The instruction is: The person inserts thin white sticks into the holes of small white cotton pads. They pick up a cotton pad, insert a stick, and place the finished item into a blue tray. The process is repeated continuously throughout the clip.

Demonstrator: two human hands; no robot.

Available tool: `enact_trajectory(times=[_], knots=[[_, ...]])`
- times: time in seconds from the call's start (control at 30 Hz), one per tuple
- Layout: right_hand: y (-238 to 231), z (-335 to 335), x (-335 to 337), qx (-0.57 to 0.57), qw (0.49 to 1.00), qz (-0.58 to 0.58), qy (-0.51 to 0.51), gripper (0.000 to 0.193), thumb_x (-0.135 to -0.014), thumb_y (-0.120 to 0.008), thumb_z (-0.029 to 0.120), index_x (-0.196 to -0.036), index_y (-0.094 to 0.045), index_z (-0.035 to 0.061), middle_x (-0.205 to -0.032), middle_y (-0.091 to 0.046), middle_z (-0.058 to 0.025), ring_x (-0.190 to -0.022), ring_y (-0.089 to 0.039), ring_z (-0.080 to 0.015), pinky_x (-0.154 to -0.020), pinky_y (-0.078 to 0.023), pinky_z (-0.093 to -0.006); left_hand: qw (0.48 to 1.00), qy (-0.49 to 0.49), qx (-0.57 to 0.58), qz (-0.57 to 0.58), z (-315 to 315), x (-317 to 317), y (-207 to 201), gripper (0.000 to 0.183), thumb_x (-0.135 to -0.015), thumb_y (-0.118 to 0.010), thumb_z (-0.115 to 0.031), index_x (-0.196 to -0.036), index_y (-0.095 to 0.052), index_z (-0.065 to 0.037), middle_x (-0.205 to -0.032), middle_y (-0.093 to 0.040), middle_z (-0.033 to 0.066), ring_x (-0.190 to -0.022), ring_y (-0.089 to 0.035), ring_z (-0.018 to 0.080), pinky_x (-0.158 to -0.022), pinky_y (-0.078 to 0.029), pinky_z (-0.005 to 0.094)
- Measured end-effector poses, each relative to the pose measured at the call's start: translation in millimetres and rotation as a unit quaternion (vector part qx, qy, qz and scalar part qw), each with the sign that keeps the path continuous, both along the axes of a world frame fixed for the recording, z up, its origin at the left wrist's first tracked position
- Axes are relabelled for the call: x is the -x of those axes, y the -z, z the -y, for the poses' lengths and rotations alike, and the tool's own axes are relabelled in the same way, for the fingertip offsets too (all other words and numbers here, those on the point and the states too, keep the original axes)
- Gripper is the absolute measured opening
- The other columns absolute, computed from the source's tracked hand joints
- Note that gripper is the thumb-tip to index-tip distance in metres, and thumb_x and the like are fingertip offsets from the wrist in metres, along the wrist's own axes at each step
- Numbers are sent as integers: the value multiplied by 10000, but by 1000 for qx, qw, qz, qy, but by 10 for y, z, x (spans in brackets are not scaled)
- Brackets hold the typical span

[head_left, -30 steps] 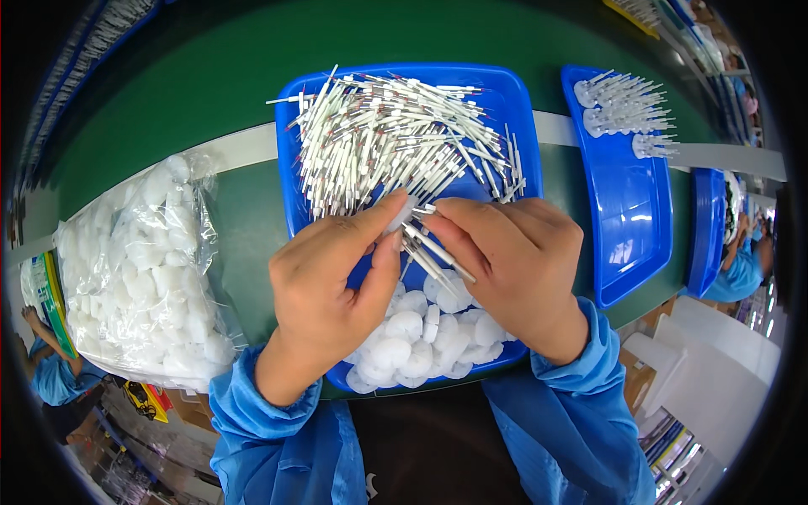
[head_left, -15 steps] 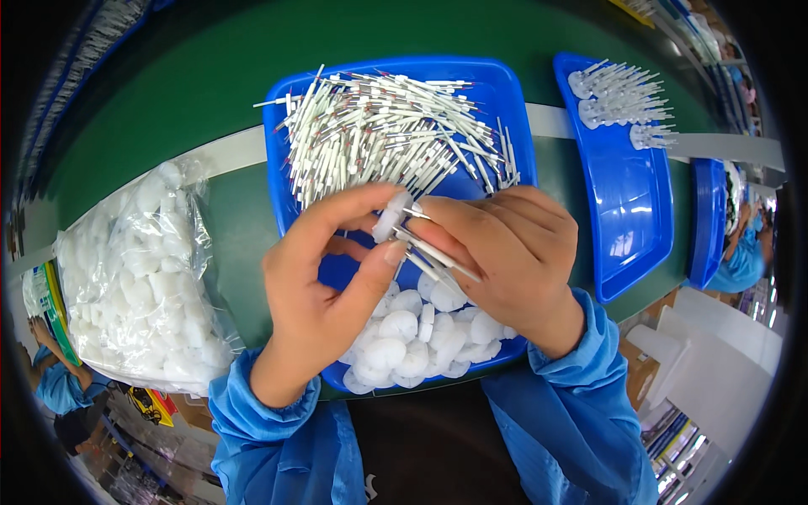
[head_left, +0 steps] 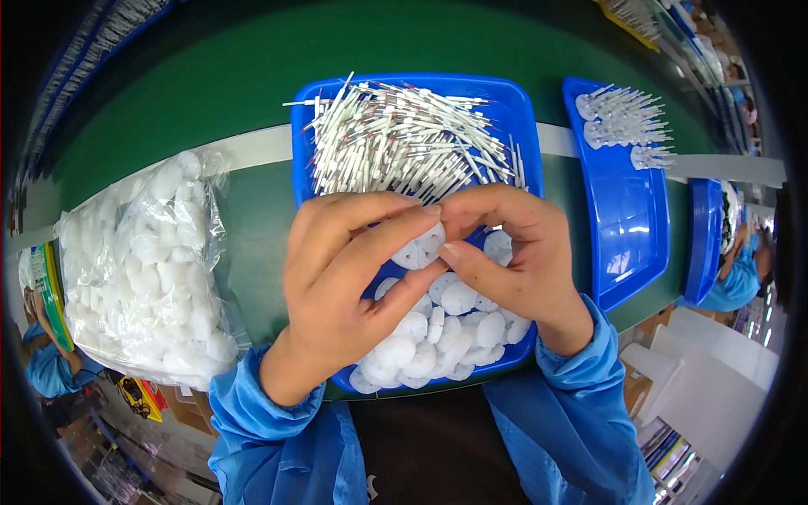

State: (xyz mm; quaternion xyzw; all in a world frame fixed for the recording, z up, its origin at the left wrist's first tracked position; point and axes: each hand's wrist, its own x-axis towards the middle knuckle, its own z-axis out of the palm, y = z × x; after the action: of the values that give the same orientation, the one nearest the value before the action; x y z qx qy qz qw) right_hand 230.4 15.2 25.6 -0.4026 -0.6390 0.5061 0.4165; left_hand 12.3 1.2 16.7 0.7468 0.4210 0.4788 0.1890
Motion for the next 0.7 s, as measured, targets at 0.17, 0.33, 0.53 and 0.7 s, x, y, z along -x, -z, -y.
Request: enact_trajectory(times=[0.17,0.33,0.53,0.7], knots=[[53,29,33,6,1000,-11,0,305,-905,-845,-13,-1186,-728,10,-982,-774,-51,-895,-747,-105,-813,-600,-275,997,-12,-53,-50,12,-36,23,528,-633,-918,-92,-1152,-822,-81,-1152,-768,57,-951,-680,274,-826,-555,376],[87,29,-20,40,998,-46,-35,341,-929,-808,-34,-1241,-679,15,-1070,-744,-43,-978,-740,-109,-874,-595,-275,996,-18,-66,-53,10,-45,41,503,-643,-915,-97,-1138,-826,-75,-1134,-776,58,-951,-676,285,-827,-562,377],[74,60,-38,111,987,-110,-46,359,-958,-772,-48,-1285,-632,4,-1106,-734,-49,-1005,-737,-117,-923,-597,-288,997,-25,-61,-42,8,-46,28,529,-651,-923,-93,-1167,-814,-55,-1120,-787,68,-957,-683,289,-830,-566,381],[111,49,-77,93,991,-90,-46,242,-977,-763,-36,-1197,-671,2,-1082,-733,-49,-983,-733,-95,-860,-605,-268,997,-13,-51,-47,26,-63,16,560,-655,-932,-95,-1198,-800,-54,-1141,-801,71,-973,-691,279,-838,-566,379]])
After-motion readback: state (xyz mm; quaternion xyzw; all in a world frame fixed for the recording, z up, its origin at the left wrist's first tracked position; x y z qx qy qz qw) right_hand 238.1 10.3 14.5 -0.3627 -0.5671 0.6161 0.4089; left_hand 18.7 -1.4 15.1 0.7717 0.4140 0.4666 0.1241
